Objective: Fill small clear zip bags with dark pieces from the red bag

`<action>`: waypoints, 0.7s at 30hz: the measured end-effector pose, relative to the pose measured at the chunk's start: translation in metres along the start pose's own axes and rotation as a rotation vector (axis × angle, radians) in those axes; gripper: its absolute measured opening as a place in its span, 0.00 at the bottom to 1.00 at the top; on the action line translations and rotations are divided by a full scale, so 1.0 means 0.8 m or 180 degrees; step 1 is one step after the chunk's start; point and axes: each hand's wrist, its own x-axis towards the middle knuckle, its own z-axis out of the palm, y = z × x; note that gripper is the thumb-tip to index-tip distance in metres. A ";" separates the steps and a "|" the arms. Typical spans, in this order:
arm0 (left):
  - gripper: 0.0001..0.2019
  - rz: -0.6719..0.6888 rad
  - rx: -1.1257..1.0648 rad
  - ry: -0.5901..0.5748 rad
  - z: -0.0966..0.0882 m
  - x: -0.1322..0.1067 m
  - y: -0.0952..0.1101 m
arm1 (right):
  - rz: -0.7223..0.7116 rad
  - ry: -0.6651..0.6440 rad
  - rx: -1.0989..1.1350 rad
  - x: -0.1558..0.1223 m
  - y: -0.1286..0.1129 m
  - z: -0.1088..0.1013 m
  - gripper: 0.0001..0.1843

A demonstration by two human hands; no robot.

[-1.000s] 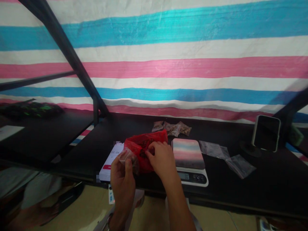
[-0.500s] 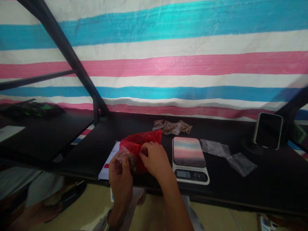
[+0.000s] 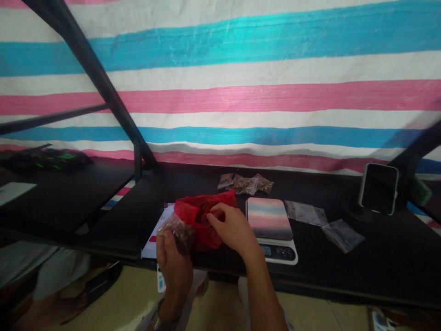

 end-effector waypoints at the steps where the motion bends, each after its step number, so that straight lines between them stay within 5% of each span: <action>1: 0.22 0.0036 0.0010 0.0046 -0.003 0.000 0.000 | 0.0010 0.0035 -0.0005 0.000 0.001 -0.003 0.07; 4: 0.21 0.0177 0.0002 0.0157 -0.008 0.002 0.007 | 0.0078 0.0248 -0.0382 0.001 0.004 -0.009 0.06; 10: 0.24 0.0072 -0.0068 -0.0263 -0.008 -0.001 0.013 | 0.0170 0.0365 -0.1468 0.002 -0.002 -0.007 0.05; 21: 0.25 -0.0069 -0.0170 -0.0460 0.001 -0.007 0.011 | 0.0267 0.0244 -0.0856 0.004 -0.001 0.005 0.04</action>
